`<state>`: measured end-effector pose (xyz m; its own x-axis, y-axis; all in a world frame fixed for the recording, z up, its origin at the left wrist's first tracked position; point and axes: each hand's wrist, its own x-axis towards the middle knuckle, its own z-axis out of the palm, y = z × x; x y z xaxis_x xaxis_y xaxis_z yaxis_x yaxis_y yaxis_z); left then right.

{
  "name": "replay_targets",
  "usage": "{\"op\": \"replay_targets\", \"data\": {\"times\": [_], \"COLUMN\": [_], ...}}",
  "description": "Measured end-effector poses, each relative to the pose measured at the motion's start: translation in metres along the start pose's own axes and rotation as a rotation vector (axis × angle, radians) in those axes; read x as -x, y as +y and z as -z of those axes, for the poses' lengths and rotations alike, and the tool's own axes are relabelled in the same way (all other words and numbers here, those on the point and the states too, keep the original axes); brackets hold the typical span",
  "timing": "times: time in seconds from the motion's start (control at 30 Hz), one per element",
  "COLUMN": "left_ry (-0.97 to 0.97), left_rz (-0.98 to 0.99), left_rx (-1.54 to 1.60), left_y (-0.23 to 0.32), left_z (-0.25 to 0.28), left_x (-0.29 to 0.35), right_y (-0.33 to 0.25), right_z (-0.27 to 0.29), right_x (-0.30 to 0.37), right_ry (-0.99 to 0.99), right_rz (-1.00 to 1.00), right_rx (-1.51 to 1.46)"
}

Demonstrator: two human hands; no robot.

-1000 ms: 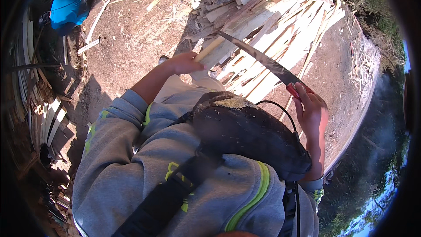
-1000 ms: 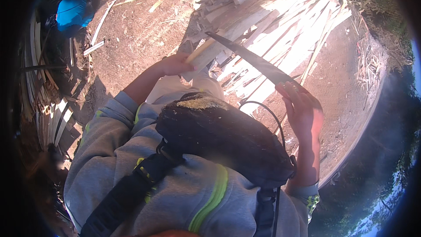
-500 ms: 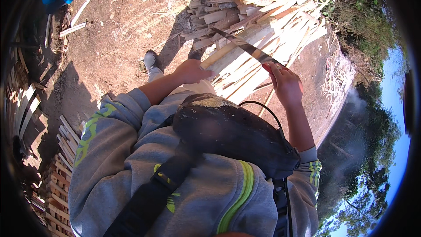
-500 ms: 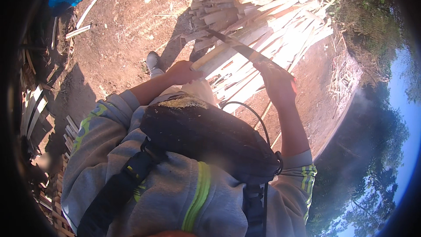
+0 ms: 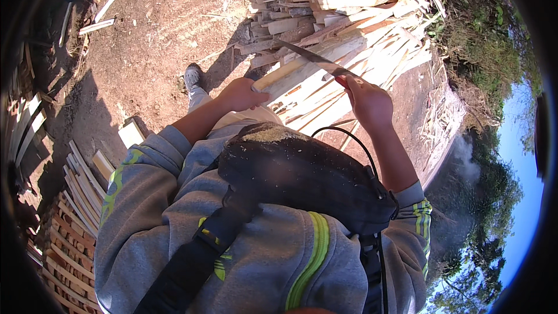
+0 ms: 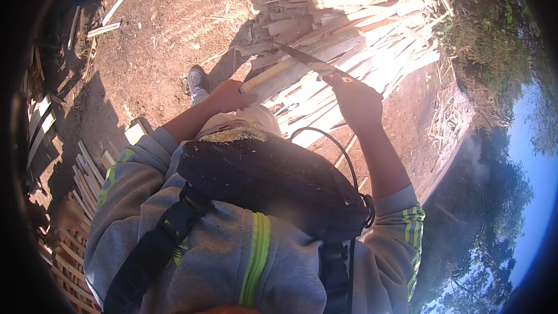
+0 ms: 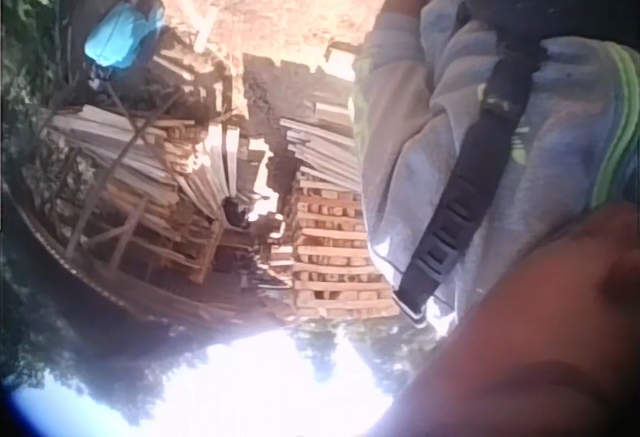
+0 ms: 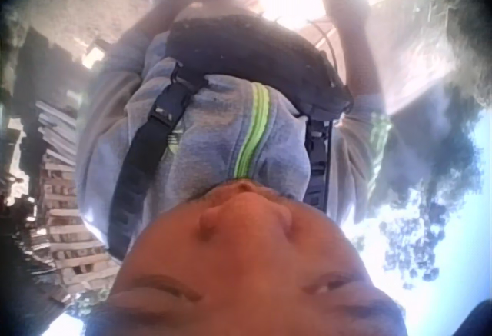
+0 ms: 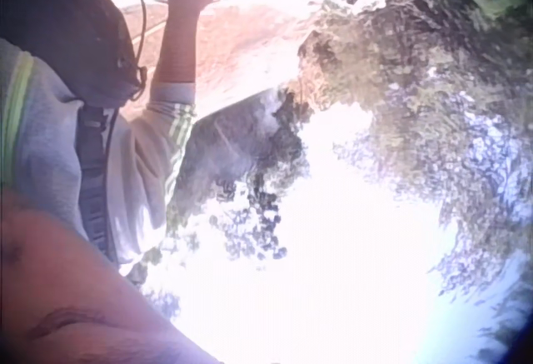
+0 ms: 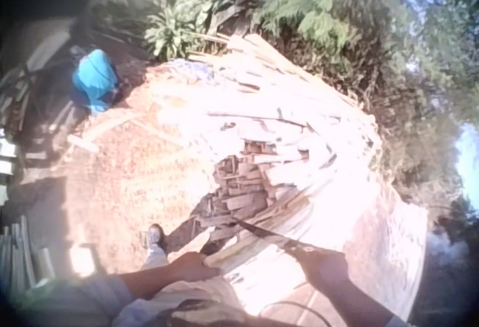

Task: The person selects a piece of wood from a pile and uses a hand saw to cut through it while holding the wood steady by hand.

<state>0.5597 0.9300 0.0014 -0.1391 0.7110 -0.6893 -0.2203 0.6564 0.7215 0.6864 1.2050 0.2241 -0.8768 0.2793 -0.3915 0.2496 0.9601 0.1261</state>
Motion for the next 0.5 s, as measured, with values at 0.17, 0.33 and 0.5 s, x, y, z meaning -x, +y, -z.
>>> {"op": "replay_targets", "data": {"times": [0.17, 0.33, 0.5], "left_ry": [0.016, 0.005, -0.005], "left_rz": [0.004, -0.009, 0.009], "left_rx": [-0.016, 0.007, 0.007], "left_y": [0.009, 0.002, 0.004], "left_z": [0.001, 0.001, 0.004], "left_x": [0.007, 0.002, 0.002], "right_y": [0.001, 0.001, 0.000], "right_z": [-0.019, 0.005, 0.013], "right_x": [-0.002, -0.005, -0.013], "right_ry": [0.021, -0.060, -0.114], "right_rz": [0.053, -0.091, 0.001], "right_rx": [-0.043, -0.122, 0.122]}}
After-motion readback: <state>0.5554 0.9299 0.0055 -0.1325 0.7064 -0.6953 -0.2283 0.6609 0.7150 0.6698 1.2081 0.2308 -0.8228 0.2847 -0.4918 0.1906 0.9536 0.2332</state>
